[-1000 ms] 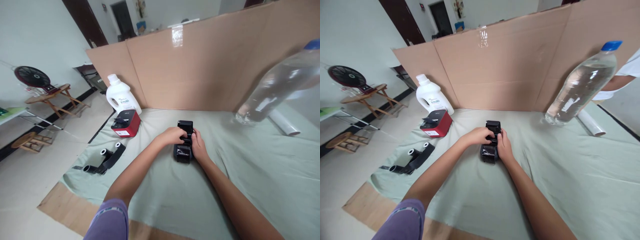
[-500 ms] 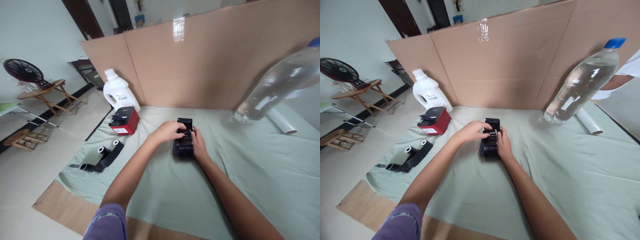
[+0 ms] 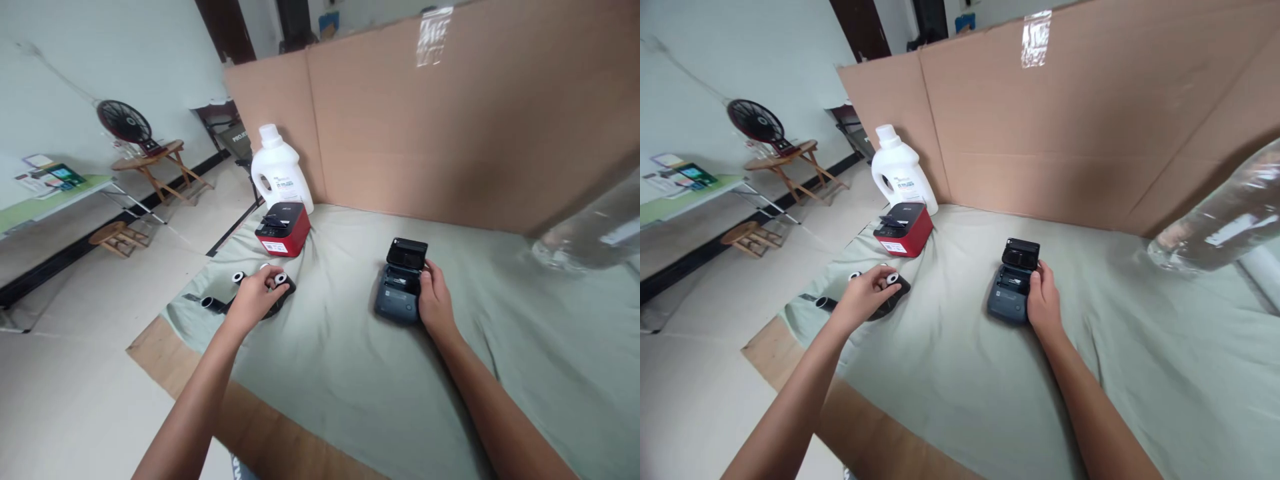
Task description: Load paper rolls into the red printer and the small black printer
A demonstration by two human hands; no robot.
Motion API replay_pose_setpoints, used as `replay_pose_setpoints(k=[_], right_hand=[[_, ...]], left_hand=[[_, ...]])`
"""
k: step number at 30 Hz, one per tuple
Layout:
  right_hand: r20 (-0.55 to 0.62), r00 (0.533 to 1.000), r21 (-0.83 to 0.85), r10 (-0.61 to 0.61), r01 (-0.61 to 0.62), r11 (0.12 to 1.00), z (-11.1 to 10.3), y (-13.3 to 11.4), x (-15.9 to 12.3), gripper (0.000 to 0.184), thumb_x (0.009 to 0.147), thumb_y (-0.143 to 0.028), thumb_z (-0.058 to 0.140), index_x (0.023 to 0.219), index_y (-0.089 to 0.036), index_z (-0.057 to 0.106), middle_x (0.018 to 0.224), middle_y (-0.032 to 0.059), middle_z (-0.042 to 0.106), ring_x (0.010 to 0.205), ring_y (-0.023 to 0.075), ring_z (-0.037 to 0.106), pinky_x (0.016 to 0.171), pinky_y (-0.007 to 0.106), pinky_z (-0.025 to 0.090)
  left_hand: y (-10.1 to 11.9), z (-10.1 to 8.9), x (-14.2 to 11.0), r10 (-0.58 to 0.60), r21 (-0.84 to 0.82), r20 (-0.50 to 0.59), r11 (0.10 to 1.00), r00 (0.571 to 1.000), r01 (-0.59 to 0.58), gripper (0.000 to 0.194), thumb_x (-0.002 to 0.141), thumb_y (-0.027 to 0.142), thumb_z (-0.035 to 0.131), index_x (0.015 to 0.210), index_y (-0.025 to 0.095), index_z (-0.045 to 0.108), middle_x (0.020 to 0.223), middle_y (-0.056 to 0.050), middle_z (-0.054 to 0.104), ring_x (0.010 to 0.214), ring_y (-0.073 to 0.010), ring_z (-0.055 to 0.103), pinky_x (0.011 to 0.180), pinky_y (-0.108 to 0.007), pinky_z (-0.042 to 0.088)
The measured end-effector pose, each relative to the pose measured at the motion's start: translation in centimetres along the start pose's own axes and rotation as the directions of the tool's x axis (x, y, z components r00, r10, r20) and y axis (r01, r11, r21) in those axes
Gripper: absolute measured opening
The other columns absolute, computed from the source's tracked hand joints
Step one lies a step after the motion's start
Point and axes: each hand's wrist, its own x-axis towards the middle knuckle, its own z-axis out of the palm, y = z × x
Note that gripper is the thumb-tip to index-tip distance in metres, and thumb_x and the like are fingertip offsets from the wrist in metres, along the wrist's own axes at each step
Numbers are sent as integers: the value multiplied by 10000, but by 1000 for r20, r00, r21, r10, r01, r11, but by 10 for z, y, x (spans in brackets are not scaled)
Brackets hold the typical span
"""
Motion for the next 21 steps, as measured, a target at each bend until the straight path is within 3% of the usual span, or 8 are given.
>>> replay_pose_setpoints(k=[2,5,9,14,16,19,21], right_hand=[[-4,1000,-2,-12,12,1000,0,0,0,656,993,-579,335,1424,-121,524,1405,204,597,1289,319,561,1129,530,385],[-1,1000,-6,-17,17,1000,-1,0,0,643,996,-573,342,1427,-133,525,1407,197,595,1290,316,558,1133,531,378],[3,1000,-14,-14,14,1000,-1,2,1,620,1002,-558,346,1427,-147,529,1394,191,603,1268,315,567,1121,541,384],[-10,1000,-27,-19,18,999,-2,0,1,596,1003,-538,353,1418,-153,540,1376,185,615,1254,316,575,1112,539,388],[-10,1000,-32,-13,13,999,-2,-3,0,595,1000,-534,354,1410,-148,546,1367,185,619,1250,316,578,1108,532,392],[-10,1000,-30,-12,11,999,-3,-7,0,597,995,-538,353,1397,-144,551,1366,183,618,1252,317,576,1102,524,400],[-10,1000,-27,-8,8,1000,-2,-9,0,601,991,-549,356,1393,-147,550,1368,184,616,1254,322,575,1096,530,406]], left_hand=[[-3,-2,5,-15,200,-37,979,999,22,306,861,374,678,1123,215,676,768,-12,668,742,-208,652,768,-317,500],[0,4,11,-7,417,-87,908,996,43,308,912,384,636,1170,225,691,946,-82,719,870,-259,682,772,-323,489],[1,15,13,34,574,-46,819,998,-1,318,962,364,575,1243,267,686,1062,-121,697,999,-284,669,813,-326,492],[-6,6,6,-1,519,-62,854,998,32,403,950,459,587,1319,315,661,1048,-110,678,1053,-279,643,872,-332,499],[-13,-9,4,-56,441,-162,889,985,123,463,957,532,543,1352,316,648,1074,-110,679,992,-269,659,872,-343,504],[-34,-39,6,-182,335,-349,892,919,304,469,978,523,460,1308,275,681,1108,-113,708,939,-265,676,871,-358,502],[-49,-55,12,-261,327,-328,870,908,368,461,953,521,481,1260,258,705,1120,-94,740,997,-285,678,879,-359,495]])
